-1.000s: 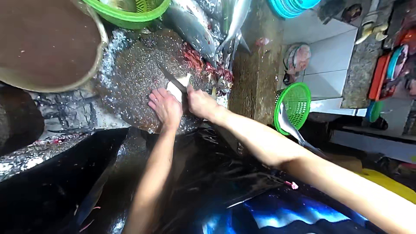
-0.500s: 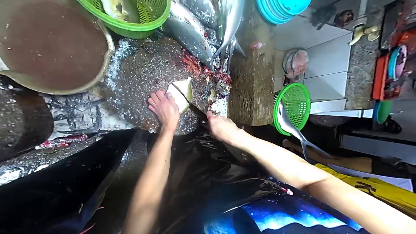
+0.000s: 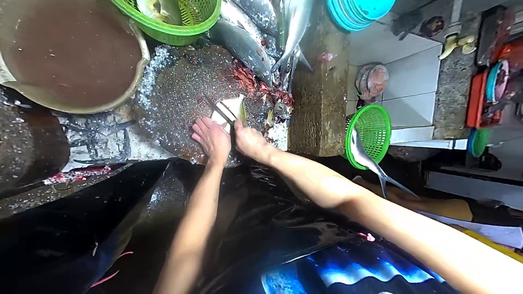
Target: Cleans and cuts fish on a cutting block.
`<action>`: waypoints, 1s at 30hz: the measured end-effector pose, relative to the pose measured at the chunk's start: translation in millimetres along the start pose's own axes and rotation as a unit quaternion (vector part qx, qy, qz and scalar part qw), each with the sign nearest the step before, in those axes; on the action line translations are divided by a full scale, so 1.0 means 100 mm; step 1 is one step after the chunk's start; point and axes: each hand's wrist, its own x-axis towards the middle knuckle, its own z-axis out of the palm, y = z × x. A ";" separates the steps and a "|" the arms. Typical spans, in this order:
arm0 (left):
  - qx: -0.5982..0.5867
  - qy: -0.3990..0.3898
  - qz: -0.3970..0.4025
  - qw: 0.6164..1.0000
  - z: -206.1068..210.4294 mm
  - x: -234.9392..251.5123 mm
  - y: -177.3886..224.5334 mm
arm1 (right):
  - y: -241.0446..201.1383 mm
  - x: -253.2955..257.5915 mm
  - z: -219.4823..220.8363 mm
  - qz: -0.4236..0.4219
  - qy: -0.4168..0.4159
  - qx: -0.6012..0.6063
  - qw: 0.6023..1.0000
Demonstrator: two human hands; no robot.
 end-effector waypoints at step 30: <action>0.106 -0.151 0.216 0.959 -0.28 -0.19 -0.11 | 1.98 -0.32 0.39 -0.068 0.009 0.325 0.943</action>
